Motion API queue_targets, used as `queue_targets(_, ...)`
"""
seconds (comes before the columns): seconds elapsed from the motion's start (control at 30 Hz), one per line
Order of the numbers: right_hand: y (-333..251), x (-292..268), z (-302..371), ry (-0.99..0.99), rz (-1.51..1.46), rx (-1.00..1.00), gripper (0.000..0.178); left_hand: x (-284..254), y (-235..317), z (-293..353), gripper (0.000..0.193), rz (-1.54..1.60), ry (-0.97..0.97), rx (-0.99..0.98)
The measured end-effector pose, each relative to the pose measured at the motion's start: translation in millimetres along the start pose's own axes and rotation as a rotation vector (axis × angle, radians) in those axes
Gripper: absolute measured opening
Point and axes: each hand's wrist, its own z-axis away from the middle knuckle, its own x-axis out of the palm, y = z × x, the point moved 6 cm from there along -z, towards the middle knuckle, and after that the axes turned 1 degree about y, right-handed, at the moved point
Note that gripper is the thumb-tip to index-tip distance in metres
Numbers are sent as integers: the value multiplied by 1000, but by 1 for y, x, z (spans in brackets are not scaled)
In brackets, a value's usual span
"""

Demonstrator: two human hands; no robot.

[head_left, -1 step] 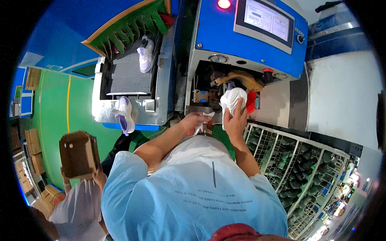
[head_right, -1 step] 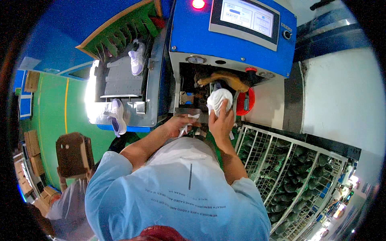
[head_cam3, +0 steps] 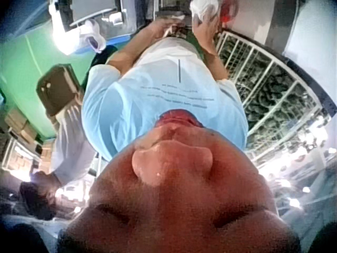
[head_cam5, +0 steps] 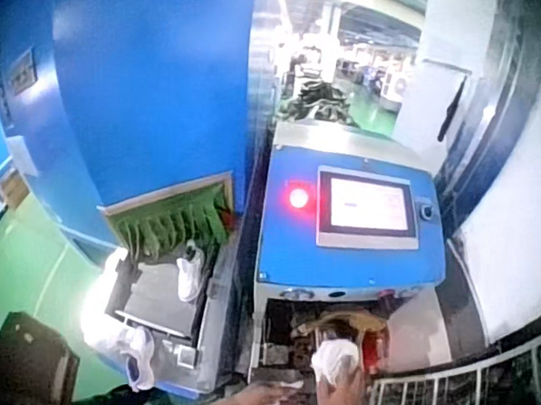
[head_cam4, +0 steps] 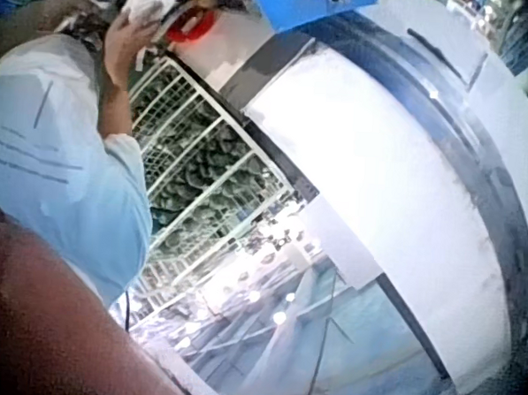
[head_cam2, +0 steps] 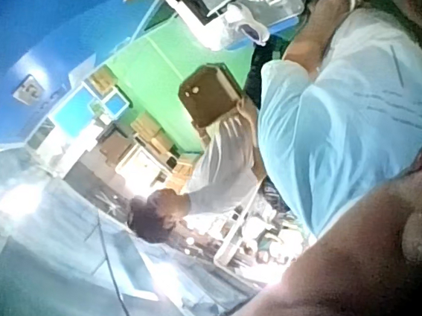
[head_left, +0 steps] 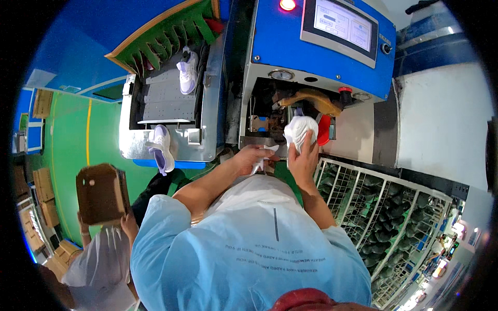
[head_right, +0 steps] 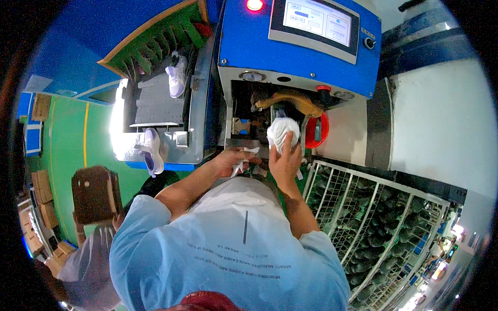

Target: The person operates a shoe-lasting machine by inserting shoe lasts into the press, manipulating the shoe uppers to ensure alignment, and placing the processed shoes onto a conveyor belt. The person also handles a cardboard box and places small items inside it while managing a rack of shoe lasts.

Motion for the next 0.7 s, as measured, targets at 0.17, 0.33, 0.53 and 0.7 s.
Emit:
queue_targets(0.17,-10,-41,63,-22,-86,17,74,4,-9,6,31,-28,-37,26)
queue_targets(0.33,-40,-85,84,-574,-162,-101,71,-31,-53,-17,27,104,-96,-208)
queue_targets(0.53,12,-36,118,-506,-1122,1092,86,-39,-73,14,32,-50,-158,-399)
queue_targets(0.7,5,27,54,-249,-1790,1194,58,-52,-55,29,33,-222,-45,-155)
